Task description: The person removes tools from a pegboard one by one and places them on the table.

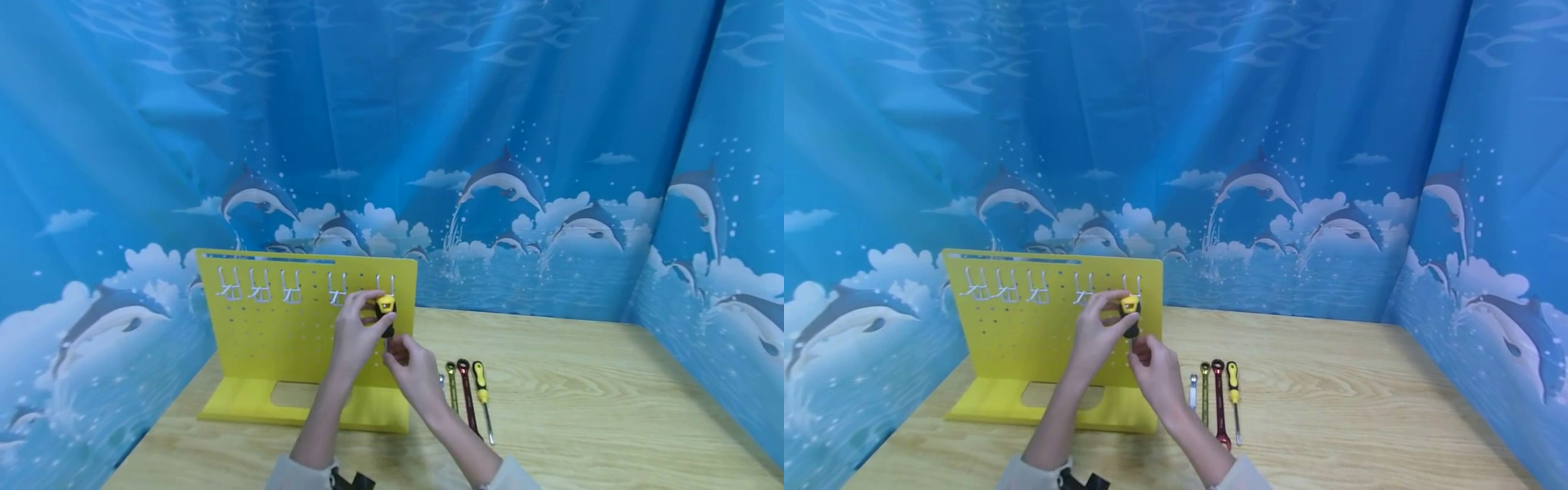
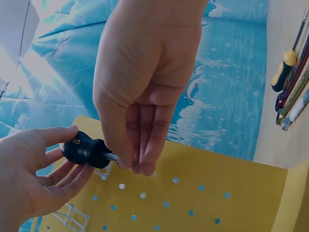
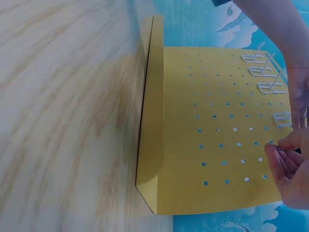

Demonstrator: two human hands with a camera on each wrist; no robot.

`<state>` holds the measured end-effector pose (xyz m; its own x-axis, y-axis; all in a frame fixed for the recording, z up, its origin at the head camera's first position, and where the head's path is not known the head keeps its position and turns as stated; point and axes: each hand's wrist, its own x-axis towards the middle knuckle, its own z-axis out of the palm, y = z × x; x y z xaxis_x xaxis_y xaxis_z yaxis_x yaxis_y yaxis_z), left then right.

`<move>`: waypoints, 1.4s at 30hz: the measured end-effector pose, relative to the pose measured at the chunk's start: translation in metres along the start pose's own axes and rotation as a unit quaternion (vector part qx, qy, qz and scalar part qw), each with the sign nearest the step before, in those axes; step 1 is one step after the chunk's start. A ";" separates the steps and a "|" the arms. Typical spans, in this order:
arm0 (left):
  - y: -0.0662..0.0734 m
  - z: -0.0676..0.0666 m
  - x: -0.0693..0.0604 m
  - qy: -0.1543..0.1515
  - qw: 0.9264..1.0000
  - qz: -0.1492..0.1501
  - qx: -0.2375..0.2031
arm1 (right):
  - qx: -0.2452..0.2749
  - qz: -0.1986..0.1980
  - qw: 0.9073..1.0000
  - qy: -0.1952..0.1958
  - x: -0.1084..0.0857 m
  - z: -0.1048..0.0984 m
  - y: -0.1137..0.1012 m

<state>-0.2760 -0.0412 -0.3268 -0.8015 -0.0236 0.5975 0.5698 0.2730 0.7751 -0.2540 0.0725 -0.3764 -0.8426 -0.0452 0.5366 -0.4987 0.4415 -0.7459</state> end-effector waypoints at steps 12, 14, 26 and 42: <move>0.019 -0.009 -0.002 -0.023 0.998 -0.056 0.030 | -0.015 -0.032 0.999 -0.017 -0.009 -0.009 -0.014; 0.022 -0.010 -0.003 -0.027 0.997 -0.058 0.033 | -0.015 -0.030 0.999 -0.021 -0.010 -0.011 -0.016; 0.040 -0.012 -0.010 -0.035 0.998 -0.039 0.035 | 0.002 -0.035 0.999 -0.020 -0.019 -0.027 -0.028; 0.053 0.011 -0.023 -0.043 0.999 0.029 0.017 | -0.015 -0.008 1.000 -0.001 -0.033 -0.058 -0.030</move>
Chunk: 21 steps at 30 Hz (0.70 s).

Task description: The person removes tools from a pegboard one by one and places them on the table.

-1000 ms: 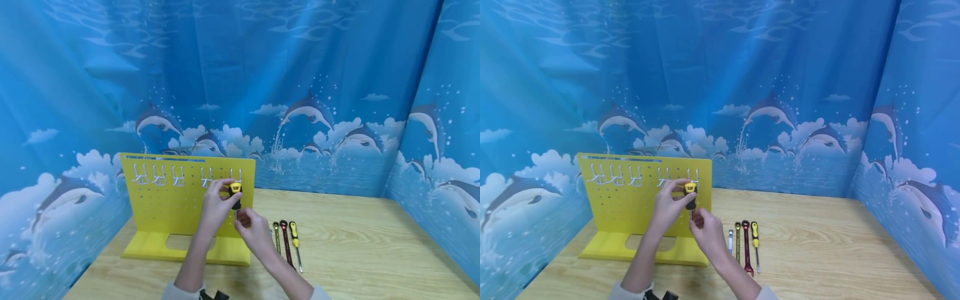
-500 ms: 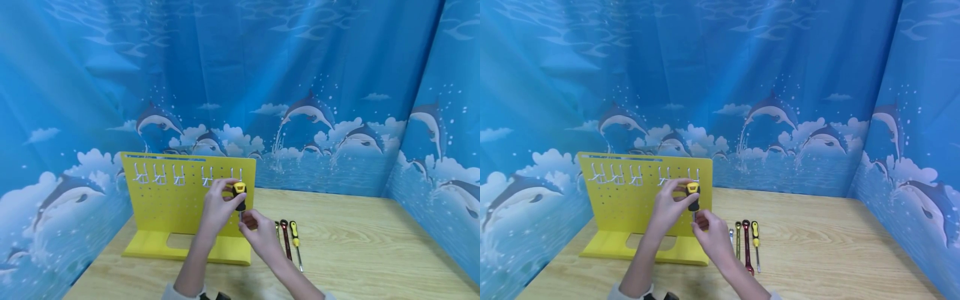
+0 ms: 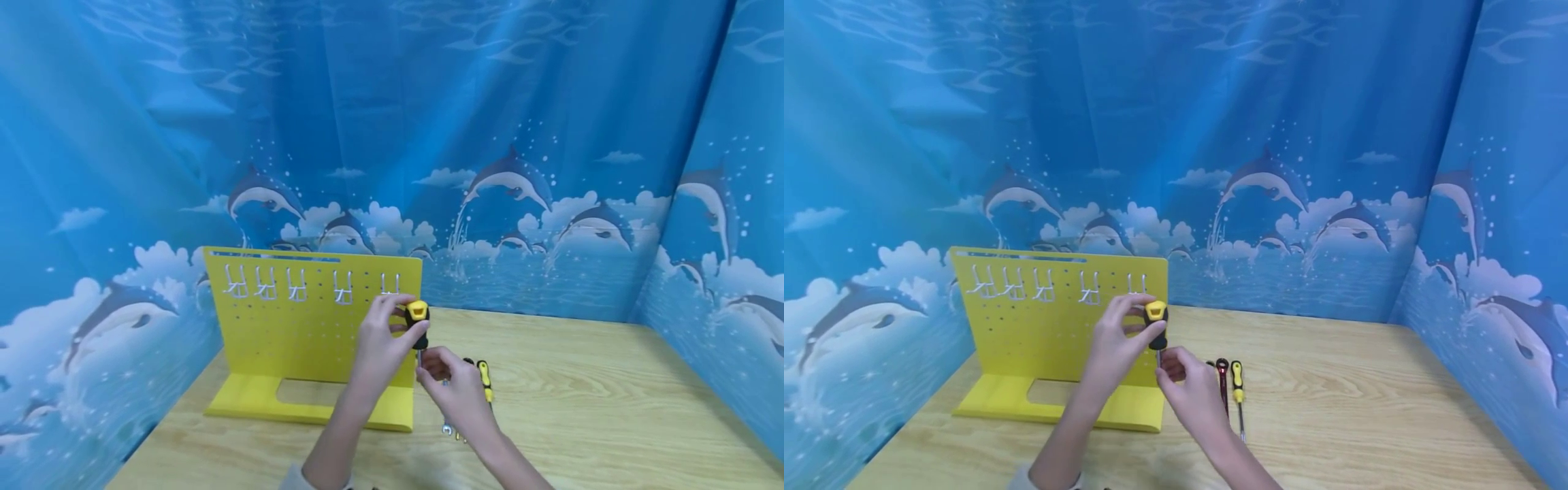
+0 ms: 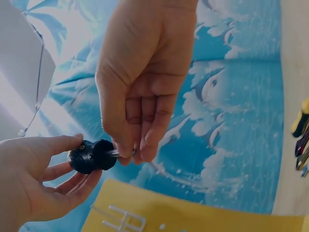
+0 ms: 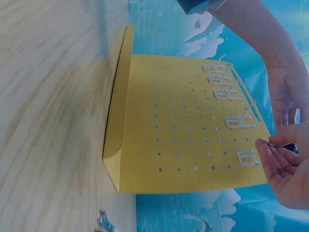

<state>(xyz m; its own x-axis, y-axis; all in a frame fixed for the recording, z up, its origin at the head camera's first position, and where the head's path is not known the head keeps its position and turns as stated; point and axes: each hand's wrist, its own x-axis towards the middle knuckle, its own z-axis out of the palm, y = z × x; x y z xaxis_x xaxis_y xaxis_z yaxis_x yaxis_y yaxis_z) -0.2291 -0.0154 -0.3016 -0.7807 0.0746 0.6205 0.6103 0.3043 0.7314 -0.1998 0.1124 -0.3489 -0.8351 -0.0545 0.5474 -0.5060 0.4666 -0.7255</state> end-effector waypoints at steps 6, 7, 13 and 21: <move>0.000 0.021 -0.004 -0.013 0.999 0.018 -0.030 | -0.009 0.016 1.000 0.010 -0.008 -0.017 0.008; 0.000 0.025 -0.006 -0.017 0.999 0.021 -0.034 | -0.015 0.019 1.000 0.011 -0.009 -0.019 0.010; -0.005 0.045 -0.012 -0.039 0.998 0.019 -0.033 | -0.046 0.034 0.998 0.025 -0.019 -0.031 0.022; -0.016 0.069 -0.012 -0.079 0.996 0.025 -0.043 | -0.063 0.044 0.996 0.046 -0.028 -0.043 0.040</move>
<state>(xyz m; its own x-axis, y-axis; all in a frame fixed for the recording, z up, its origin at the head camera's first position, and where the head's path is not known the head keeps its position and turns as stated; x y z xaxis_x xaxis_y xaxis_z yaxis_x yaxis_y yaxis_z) -0.2383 0.0440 -0.3401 -0.7565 0.2372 0.6095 0.6527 0.2139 0.7268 -0.1869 0.1703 -0.3754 -0.8485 0.0696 0.5247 -0.3966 0.5729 -0.7173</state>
